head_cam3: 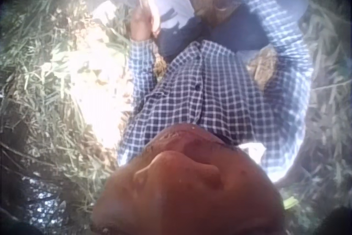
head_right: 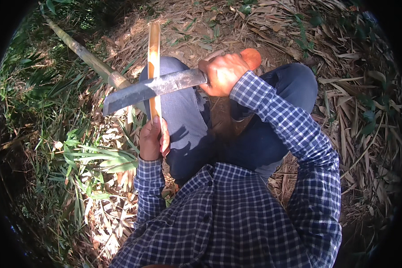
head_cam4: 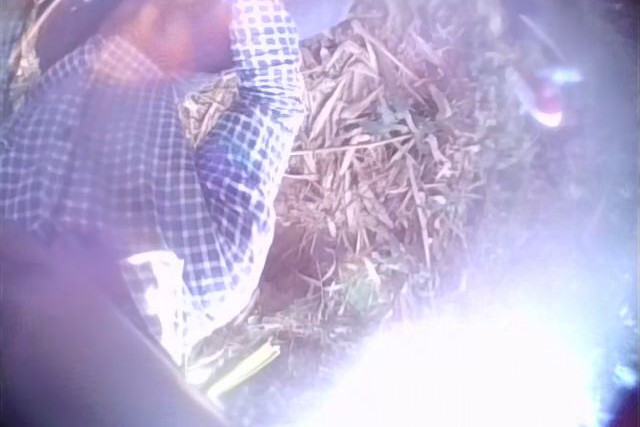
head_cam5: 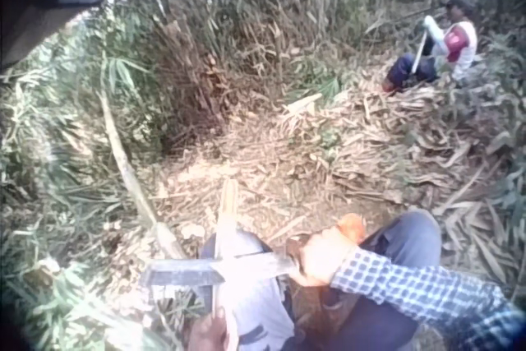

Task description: The person sits on the ground in a bamboo grove and uses a machete to split a long bamboo pole into thin strips. They hold the pole vertically between their legs and repeatedly strike it with the blade to separate the sections.

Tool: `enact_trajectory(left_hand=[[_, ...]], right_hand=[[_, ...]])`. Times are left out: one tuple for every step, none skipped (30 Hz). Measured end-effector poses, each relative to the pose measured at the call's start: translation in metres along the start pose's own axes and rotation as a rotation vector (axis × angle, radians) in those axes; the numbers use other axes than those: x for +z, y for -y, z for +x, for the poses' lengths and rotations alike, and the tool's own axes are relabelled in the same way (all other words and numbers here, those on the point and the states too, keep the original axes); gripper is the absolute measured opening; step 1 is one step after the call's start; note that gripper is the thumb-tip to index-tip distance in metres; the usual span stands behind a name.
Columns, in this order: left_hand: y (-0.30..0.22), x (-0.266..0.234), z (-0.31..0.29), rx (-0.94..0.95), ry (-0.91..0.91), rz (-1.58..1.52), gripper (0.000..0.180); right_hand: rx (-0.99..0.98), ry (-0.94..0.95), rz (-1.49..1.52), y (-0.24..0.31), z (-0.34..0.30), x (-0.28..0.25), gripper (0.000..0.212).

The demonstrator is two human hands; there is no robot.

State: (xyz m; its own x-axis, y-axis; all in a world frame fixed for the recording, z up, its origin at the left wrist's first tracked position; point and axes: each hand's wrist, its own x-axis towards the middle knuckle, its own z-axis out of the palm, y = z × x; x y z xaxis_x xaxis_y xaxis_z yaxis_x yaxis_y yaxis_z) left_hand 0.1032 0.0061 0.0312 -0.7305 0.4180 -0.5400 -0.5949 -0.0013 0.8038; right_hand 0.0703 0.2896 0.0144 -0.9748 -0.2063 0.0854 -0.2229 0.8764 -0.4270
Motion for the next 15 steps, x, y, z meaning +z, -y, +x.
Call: enact_trajectory(left_hand=[[0.000,-0.001,0.000,-0.005,0.008,-0.014,0.043],[0.000,-0.002,0.000,-0.010,0.018,-0.028,0.043],[-0.001,-0.001,-0.002,-0.024,0.014,-0.018,0.043],[-0.001,-0.001,-0.002,-0.020,0.012,-0.022,0.043],[-0.002,-0.002,-0.002,-0.018,0.010,-0.025,0.043],[0.000,-0.003,-0.004,-0.021,0.001,-0.029,0.043],[0.001,-0.001,-0.003,-0.027,-0.013,-0.029,0.042],[0.000,0.002,-0.002,-0.033,-0.027,-0.029,0.042],[-0.003,0.004,-0.001,-0.026,-0.049,-0.025,0.042],[-0.001,0.003,-0.001,-0.021,-0.043,-0.015,0.042],[0.002,0.002,-0.003,-0.015,-0.038,-0.005,0.041],[0.004,0.000,-0.004,-0.009,-0.029,0.002,0.041],[0.005,-0.001,-0.005,-0.021,-0.035,-0.001,0.040],[0.003,-0.001,-0.005,-0.023,-0.036,-0.005,0.040],[0.003,0.000,-0.007,-0.034,-0.035,-0.012,0.040]], right_hand=[[0.026,-0.011,-0.005,0.005,0.001,0.001,0.030],[0.053,-0.022,-0.011,0.010,-0.002,0.001,0.029],[0.045,0.022,0.005,0.015,-0.007,0.003,0.028],[0.037,0.065,0.021,0.020,-0.011,0.003,0.028],[-0.014,0.101,-0.031,0.022,-0.011,0.000,0.027],[-0.038,0.076,-0.016,0.019,-0.009,0.000,0.027],[-0.049,0.054,-0.007,0.012,-0.005,-0.001,0.028],[-0.061,0.031,0.002,0.005,0.000,-0.004,0.028],[0.078,0.078,-0.057,0.004,0.014,-0.012,0.029],[0.138,0.027,0.018,-0.003,0.019,-0.008,0.030],[0.154,0.033,0.024,-0.001,0.017,-0.010,0.029],[0.171,0.040,0.025,0.003,0.014,-0.013,0.028],[0.085,0.079,0.022,0.006,0.009,-0.013,0.029],[-0.001,0.118,0.019,0.008,0.004,-0.010,0.029],[-0.055,0.133,0.014,0.009,-0.002,-0.005,0.027]])
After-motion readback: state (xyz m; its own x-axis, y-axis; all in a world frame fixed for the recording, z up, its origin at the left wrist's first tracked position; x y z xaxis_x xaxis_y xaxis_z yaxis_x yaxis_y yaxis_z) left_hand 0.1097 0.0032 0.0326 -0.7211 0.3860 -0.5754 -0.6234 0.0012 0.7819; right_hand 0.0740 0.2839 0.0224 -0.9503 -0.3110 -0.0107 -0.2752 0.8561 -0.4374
